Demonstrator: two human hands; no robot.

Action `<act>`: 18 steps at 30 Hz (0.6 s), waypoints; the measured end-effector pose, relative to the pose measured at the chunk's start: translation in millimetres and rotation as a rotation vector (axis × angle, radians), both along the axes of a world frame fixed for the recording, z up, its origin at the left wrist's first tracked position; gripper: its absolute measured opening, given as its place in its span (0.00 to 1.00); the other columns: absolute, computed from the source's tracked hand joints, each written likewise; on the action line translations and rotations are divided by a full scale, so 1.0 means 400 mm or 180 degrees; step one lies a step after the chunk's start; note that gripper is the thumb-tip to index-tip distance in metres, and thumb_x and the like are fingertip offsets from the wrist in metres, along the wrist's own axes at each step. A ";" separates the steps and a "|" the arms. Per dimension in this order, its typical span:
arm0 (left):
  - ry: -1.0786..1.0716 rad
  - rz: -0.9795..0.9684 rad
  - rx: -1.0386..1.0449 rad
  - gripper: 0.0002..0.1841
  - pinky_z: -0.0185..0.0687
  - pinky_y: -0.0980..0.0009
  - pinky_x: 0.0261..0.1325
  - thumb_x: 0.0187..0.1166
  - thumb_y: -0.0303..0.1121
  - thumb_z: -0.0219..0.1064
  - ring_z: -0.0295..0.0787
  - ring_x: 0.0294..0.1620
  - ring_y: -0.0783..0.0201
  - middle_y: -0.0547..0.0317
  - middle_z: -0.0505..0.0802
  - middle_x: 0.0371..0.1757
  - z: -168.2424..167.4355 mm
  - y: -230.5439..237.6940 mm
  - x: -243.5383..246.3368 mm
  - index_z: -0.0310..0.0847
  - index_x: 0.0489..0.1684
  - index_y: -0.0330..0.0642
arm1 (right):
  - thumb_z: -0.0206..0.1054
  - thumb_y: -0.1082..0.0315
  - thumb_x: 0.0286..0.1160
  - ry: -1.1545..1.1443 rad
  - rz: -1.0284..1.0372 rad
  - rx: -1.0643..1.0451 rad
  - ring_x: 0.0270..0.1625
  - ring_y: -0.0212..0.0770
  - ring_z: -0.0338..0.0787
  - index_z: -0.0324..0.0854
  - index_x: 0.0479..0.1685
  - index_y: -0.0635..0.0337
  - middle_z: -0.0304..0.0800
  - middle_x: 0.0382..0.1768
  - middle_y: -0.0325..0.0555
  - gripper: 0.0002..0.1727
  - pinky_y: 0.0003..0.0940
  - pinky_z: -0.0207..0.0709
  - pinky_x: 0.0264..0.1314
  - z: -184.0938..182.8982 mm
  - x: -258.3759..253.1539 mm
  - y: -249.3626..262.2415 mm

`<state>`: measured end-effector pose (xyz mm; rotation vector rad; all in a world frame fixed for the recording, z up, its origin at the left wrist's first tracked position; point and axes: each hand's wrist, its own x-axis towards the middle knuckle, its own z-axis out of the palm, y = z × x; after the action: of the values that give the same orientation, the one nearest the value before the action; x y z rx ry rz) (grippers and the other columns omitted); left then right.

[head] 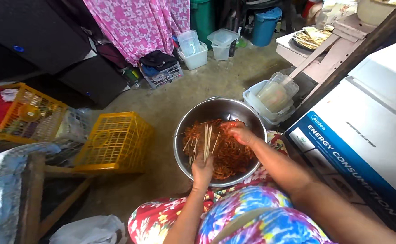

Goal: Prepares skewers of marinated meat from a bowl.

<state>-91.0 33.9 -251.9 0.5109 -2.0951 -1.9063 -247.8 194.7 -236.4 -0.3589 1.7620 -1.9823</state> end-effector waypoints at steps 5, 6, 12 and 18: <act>0.0117 -0.0074 -0.0073 0.09 0.75 0.79 0.19 0.77 0.23 0.60 0.75 0.13 0.77 0.70 0.82 0.17 0.005 0.004 0.006 0.83 0.48 0.31 | 0.30 0.58 0.92 -0.1695 0.0061 -0.1081 0.46 0.52 0.92 0.73 0.54 0.62 0.89 0.42 0.54 0.25 0.50 0.87 0.55 0.035 0.018 -0.009; 0.0114 -0.0088 -0.0089 0.09 0.75 0.79 0.19 0.77 0.23 0.61 0.75 0.13 0.77 0.70 0.82 0.17 0.005 0.005 0.006 0.83 0.47 0.31 | 0.29 0.56 0.92 -0.1816 0.0034 -0.1085 0.44 0.52 0.93 0.73 0.54 0.63 0.89 0.41 0.55 0.27 0.49 0.88 0.53 0.034 0.021 -0.010; -0.0037 -0.0160 -0.0317 0.08 0.76 0.79 0.20 0.76 0.24 0.62 0.76 0.14 0.77 0.68 0.84 0.20 -0.001 0.004 0.001 0.84 0.47 0.32 | 0.48 0.69 0.91 -0.1773 -0.0126 -0.0803 0.42 0.47 0.92 0.73 0.55 0.66 0.88 0.40 0.52 0.11 0.44 0.89 0.51 0.030 0.025 -0.014; -0.0133 -0.0183 -0.0432 0.09 0.76 0.79 0.21 0.75 0.24 0.63 0.76 0.14 0.78 0.68 0.85 0.21 -0.002 0.004 -0.002 0.85 0.47 0.32 | 0.56 0.76 0.85 -0.1432 0.0001 -0.0776 0.42 0.46 0.93 0.74 0.57 0.68 0.89 0.40 0.51 0.08 0.45 0.89 0.54 0.025 0.026 -0.006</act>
<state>-91.8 35.4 -252.6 0.4694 -2.2696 -1.7817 -237.4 192.4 -226.3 0.0160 1.2475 -2.0815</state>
